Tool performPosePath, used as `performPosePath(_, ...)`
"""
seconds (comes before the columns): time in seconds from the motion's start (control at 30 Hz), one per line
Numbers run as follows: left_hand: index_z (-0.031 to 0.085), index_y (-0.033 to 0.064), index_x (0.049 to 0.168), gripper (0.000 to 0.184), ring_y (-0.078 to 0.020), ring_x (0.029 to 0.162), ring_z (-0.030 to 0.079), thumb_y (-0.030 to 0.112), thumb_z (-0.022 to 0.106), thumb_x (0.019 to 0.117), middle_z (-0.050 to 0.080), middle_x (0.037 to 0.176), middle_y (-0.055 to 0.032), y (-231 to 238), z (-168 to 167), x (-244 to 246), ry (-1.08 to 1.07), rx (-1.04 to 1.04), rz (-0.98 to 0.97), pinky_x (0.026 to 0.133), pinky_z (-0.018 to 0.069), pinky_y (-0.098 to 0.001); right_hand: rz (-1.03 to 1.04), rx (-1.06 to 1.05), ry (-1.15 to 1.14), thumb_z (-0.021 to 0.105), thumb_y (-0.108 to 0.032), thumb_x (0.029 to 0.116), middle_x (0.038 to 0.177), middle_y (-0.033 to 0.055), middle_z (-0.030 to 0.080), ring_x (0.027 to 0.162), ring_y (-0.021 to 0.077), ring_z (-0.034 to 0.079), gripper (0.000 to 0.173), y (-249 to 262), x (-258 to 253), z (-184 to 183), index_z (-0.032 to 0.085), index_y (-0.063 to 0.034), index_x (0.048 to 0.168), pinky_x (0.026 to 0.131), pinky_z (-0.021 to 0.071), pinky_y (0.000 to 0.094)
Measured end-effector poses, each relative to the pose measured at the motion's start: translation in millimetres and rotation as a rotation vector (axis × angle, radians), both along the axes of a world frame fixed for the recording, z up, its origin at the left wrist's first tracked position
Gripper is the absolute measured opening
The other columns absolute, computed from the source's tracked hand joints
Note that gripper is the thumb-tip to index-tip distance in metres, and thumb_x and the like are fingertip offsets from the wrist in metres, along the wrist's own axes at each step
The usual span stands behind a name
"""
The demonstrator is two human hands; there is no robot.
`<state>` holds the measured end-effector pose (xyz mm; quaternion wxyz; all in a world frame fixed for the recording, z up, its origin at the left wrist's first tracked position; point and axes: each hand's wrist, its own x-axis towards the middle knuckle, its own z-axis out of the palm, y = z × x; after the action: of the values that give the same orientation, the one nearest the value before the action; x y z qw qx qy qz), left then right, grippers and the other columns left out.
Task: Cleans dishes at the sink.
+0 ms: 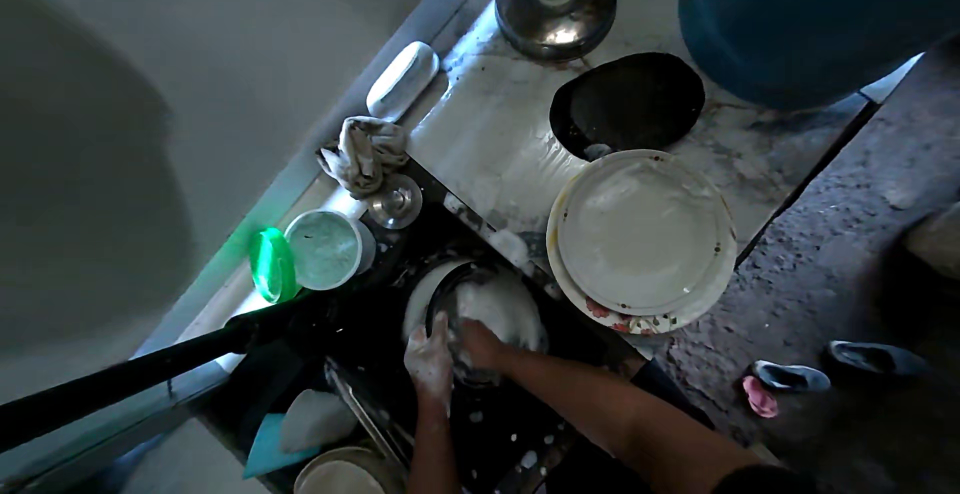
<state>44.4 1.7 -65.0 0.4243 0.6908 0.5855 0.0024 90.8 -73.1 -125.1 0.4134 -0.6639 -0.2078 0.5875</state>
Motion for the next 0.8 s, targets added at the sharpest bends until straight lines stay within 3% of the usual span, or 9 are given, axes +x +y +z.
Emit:
performPosePath(0.07, 0.066, -0.0086, 0.111, 0.036, -0.0232, 0.091, 0.062, 0.027, 0.063, 0.1026, 0.067, 0.100, -0.0199, -1, 0, -4, 0.008, 0.046, -0.014, 0.086, 0.0510, -0.0439, -0.109, -0.111, -0.019, 0.052, -0.016, 0.1070, 0.147, 0.0295, 0.051, 0.138, 0.0395, 0.050, 0.045, 4, 14, -12, 0.048, 0.0065, 0.146, 0.118, 0.0374, 0.0478)
performPosePath(0.17, 0.066, -0.0091, 0.113, 0.038, -0.0293, 0.099, 0.062, 0.028, 0.061, 0.1034, 0.066, 0.107, -0.0240, -1, -4, -10, 0.041, 0.081, -0.018, 0.092, 0.0488, -0.0497, 0.020, -0.254, -0.038, 0.045, -0.014, 0.1094, 0.149, 0.0318, 0.047, 0.140, 0.0426, 0.047, 0.043, -6, 25, -16, 0.046, 0.0111, 0.145, 0.117, 0.0366, 0.0502)
performPosePath(0.27, 0.066, -0.0082, 0.106, 0.038, -0.0264, 0.092, 0.061, 0.030, 0.061, 0.1030, 0.065, 0.098, -0.0203, 1, -4, -6, 0.037, 0.071, -0.011, 0.086, 0.0491, -0.0479, 0.246, -0.113, -0.164, 0.053, -0.010, 0.1048, 0.144, 0.0314, 0.052, 0.132, 0.0456, 0.053, 0.041, -12, 5, -6, 0.051, 0.0077, 0.142, 0.110, 0.0433, 0.0573)
performPosePath(0.33, 0.066, -0.0076, 0.108, 0.038, -0.0270, 0.094, 0.061, 0.030, 0.062, 0.1028, 0.065, 0.100, -0.0203, 0, -1, -1, 0.032, 0.039, 0.009, 0.087, 0.0495, -0.0486, 0.270, -0.009, -0.262, 0.055, -0.010, 0.1030, 0.139, 0.0295, 0.055, 0.128, 0.0443, 0.056, 0.039, -1, -8, 2, 0.055, 0.0058, 0.138, 0.105, 0.0476, 0.0582)
performPosePath(0.47, 0.065, -0.0074, 0.121, 0.040, -0.0287, 0.107, 0.062, 0.029, 0.060, 0.1042, 0.066, 0.115, -0.0234, -6, 10, 13, 0.042, 0.007, 0.063, 0.096, 0.0482, -0.0490, 0.147, 0.056, -0.331, 0.045, -0.009, 0.1065, 0.155, 0.0276, 0.044, 0.144, 0.0401, 0.043, 0.044, 25, 17, -4, 0.046, 0.0075, 0.148, 0.118, 0.0366, 0.0502)
performPosePath(0.57, 0.064, -0.0075, 0.110, 0.038, -0.0242, 0.091, 0.059, 0.030, 0.060, 0.1043, 0.063, 0.100, -0.0198, -6, 8, 14, 0.074, 0.028, 0.052, 0.085, 0.0490, -0.0446, 0.204, -0.115, -0.374, 0.041, -0.013, 0.1085, 0.156, 0.0264, 0.042, 0.142, 0.0413, 0.046, 0.045, 18, 39, -27, 0.044, 0.0039, 0.150, 0.114, 0.0406, 0.0537)
performPosePath(0.67, 0.064, -0.0074, 0.101, 0.038, -0.0220, 0.080, 0.056, 0.030, 0.062, 0.1029, 0.060, 0.088, -0.0162, -9, 2, 4, 0.052, 0.078, 0.031, 0.076, 0.0479, -0.0428, 0.350, -0.310, -0.274, 0.039, -0.009, 0.1088, 0.154, 0.0318, 0.041, 0.144, 0.0467, 0.040, 0.042, 0, 30, -21, 0.047, 0.0109, 0.145, 0.119, 0.0317, 0.0576)
performPosePath(0.73, 0.065, -0.0074, 0.100, 0.036, -0.0222, 0.083, 0.058, 0.029, 0.064, 0.1017, 0.062, 0.089, -0.0164, -10, 0, 2, 0.019, 0.098, 0.026, 0.079, 0.0490, -0.0430, 0.473, -0.381, -0.201, 0.048, -0.008, 0.1047, 0.146, 0.0320, 0.050, 0.137, 0.0484, 0.047, 0.036, -5, 19, -9, 0.057, 0.0117, 0.133, 0.112, 0.0377, 0.0630)
performPosePath(0.8, 0.066, -0.0087, 0.105, 0.036, -0.0249, 0.092, 0.060, 0.028, 0.064, 0.1016, 0.065, 0.098, -0.0199, -11, 0, 0, -0.006, 0.090, 0.027, 0.086, 0.0486, -0.0453, 0.549, -0.279, -0.114, 0.059, -0.011, 0.1007, 0.137, 0.0342, 0.056, 0.130, 0.0501, 0.053, 0.035, -11, 15, 2, 0.060, 0.0138, 0.126, 0.106, 0.0412, 0.0663)
